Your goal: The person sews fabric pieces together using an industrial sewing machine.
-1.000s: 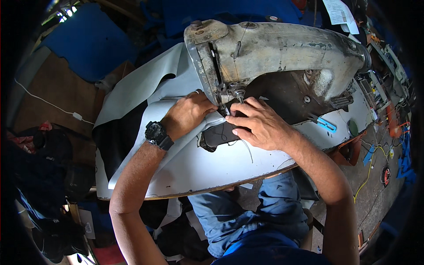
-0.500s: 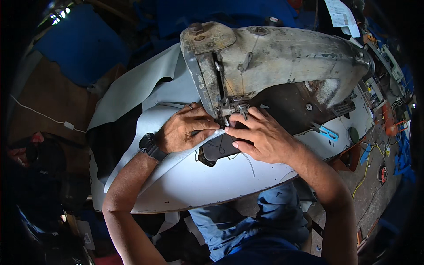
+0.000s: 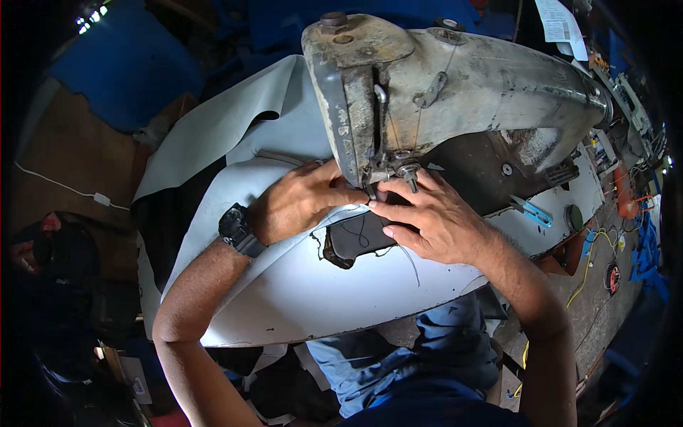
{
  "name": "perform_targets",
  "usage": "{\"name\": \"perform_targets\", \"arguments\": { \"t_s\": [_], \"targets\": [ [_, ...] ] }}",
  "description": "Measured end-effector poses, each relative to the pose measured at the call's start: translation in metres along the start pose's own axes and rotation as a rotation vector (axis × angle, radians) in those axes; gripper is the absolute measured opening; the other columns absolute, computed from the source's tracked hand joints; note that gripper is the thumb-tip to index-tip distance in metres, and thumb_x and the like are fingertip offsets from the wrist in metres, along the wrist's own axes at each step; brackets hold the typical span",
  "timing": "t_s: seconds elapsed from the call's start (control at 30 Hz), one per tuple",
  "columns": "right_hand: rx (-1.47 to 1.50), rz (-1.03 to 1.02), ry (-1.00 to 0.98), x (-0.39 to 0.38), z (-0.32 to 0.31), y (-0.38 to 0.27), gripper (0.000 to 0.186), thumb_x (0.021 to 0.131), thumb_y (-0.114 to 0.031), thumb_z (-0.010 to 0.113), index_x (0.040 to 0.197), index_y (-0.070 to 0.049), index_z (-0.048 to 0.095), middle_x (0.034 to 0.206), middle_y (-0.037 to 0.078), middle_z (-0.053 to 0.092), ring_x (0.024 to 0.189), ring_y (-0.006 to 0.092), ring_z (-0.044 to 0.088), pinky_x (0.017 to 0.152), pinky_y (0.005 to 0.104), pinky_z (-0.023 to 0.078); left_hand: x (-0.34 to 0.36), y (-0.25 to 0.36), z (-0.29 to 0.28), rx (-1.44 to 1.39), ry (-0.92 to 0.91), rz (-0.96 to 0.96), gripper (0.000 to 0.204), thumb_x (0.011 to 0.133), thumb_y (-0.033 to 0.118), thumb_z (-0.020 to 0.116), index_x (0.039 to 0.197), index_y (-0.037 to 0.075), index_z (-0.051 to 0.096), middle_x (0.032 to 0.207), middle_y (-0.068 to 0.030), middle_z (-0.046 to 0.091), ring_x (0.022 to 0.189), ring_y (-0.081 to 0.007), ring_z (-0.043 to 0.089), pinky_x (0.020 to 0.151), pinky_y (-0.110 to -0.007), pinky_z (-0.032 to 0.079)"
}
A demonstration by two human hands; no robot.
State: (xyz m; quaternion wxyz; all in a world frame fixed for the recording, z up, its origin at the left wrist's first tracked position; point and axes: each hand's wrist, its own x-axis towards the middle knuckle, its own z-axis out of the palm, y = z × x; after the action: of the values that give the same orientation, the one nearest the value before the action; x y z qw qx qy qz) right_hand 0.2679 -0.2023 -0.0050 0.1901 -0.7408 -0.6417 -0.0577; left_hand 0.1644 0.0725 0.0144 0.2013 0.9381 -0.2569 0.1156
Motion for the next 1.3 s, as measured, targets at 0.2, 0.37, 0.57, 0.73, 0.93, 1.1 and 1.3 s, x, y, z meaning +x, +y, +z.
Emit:
{"name": "perform_targets", "arguments": {
  "t_s": [0.2, 0.37, 0.57, 0.73, 0.93, 1.1, 1.3],
  "targets": [
    [0.021, -0.010, -0.021, 0.001, 0.001, -0.001, 0.038, 0.103, -0.034, 0.066, 0.133, -0.011, 0.073, 0.128, 0.012, 0.060, 0.124, 0.0301, 0.051, 0.110, 0.0504, 0.047, -0.012, -0.010, 0.012, 0.066, 0.120, 0.108, 0.039, 0.085, 0.000, 0.080, 0.120, 0.017, 0.081, 0.123, -0.0101, 0.074, 0.105, -0.0269, 0.074, 0.096, -0.041, 0.063],
    [0.015, -0.036, 0.011, 0.001, 0.004, 0.001, 0.038, 0.103, -0.032, 0.065, 0.132, -0.009, 0.073, 0.129, 0.013, 0.060, 0.126, 0.0310, 0.051, 0.111, 0.0498, 0.047, -0.014, -0.001, 0.009, -0.108, 0.089, -0.088, 0.034, 0.092, 0.002, 0.078, 0.121, 0.020, 0.082, 0.102, -0.0072, 0.082, 0.095, -0.0255, 0.079, 0.088, -0.038, 0.062],
    [0.000, -0.038, 0.010, 0.001, 0.001, 0.003, 0.038, 0.102, -0.032, 0.066, 0.130, -0.007, 0.074, 0.126, 0.013, 0.060, 0.122, 0.0294, 0.052, 0.106, 0.0492, 0.049, -0.015, 0.005, 0.016, -0.077, 0.129, -0.121, 0.028, 0.094, 0.004, 0.074, 0.117, 0.017, 0.083, 0.109, -0.0083, 0.082, 0.095, -0.0242, 0.079, 0.089, -0.039, 0.060],
    [-0.018, -0.046, 0.005, 0.001, 0.002, 0.003, 0.038, 0.102, -0.032, 0.066, 0.129, -0.007, 0.074, 0.125, 0.012, 0.060, 0.120, 0.0287, 0.052, 0.104, 0.0478, 0.049, -0.016, 0.011, 0.018, -0.025, 0.136, -0.136, 0.031, 0.087, -0.002, 0.074, 0.112, 0.013, 0.082, 0.112, -0.0069, 0.079, 0.103, -0.0256, 0.076, 0.095, -0.039, 0.062],
    [-0.009, -0.062, 0.029, 0.001, 0.004, 0.004, 0.038, 0.102, -0.032, 0.066, 0.130, -0.007, 0.073, 0.134, 0.013, 0.060, 0.125, 0.0290, 0.051, 0.108, 0.0478, 0.048, -0.015, 0.015, 0.017, -0.048, 0.139, -0.166, 0.031, 0.088, -0.003, 0.072, 0.113, 0.012, 0.082, 0.114, -0.0088, 0.080, 0.103, -0.0266, 0.077, 0.095, -0.039, 0.062],
    [0.002, -0.050, 0.003, 0.001, 0.005, 0.005, 0.038, 0.104, -0.031, 0.065, 0.133, -0.008, 0.071, 0.140, 0.014, 0.057, 0.129, 0.0297, 0.050, 0.110, 0.0502, 0.048, -0.016, 0.017, 0.017, -0.026, 0.139, -0.172, 0.032, 0.089, -0.003, 0.072, 0.116, 0.011, 0.082, 0.118, -0.0108, 0.080, 0.105, -0.0277, 0.078, 0.095, -0.040, 0.061],
    [-0.006, -0.024, -0.030, 0.001, 0.003, 0.008, 0.040, 0.104, -0.033, 0.065, 0.135, -0.008, 0.071, 0.143, 0.014, 0.056, 0.130, 0.0313, 0.050, 0.110, 0.0532, 0.047, -0.016, 0.022, 0.020, -0.012, 0.151, -0.215, 0.036, 0.087, -0.005, 0.071, 0.117, 0.011, 0.082, 0.117, -0.0118, 0.080, 0.105, -0.0286, 0.077, 0.095, -0.040, 0.060]
  ]
}}
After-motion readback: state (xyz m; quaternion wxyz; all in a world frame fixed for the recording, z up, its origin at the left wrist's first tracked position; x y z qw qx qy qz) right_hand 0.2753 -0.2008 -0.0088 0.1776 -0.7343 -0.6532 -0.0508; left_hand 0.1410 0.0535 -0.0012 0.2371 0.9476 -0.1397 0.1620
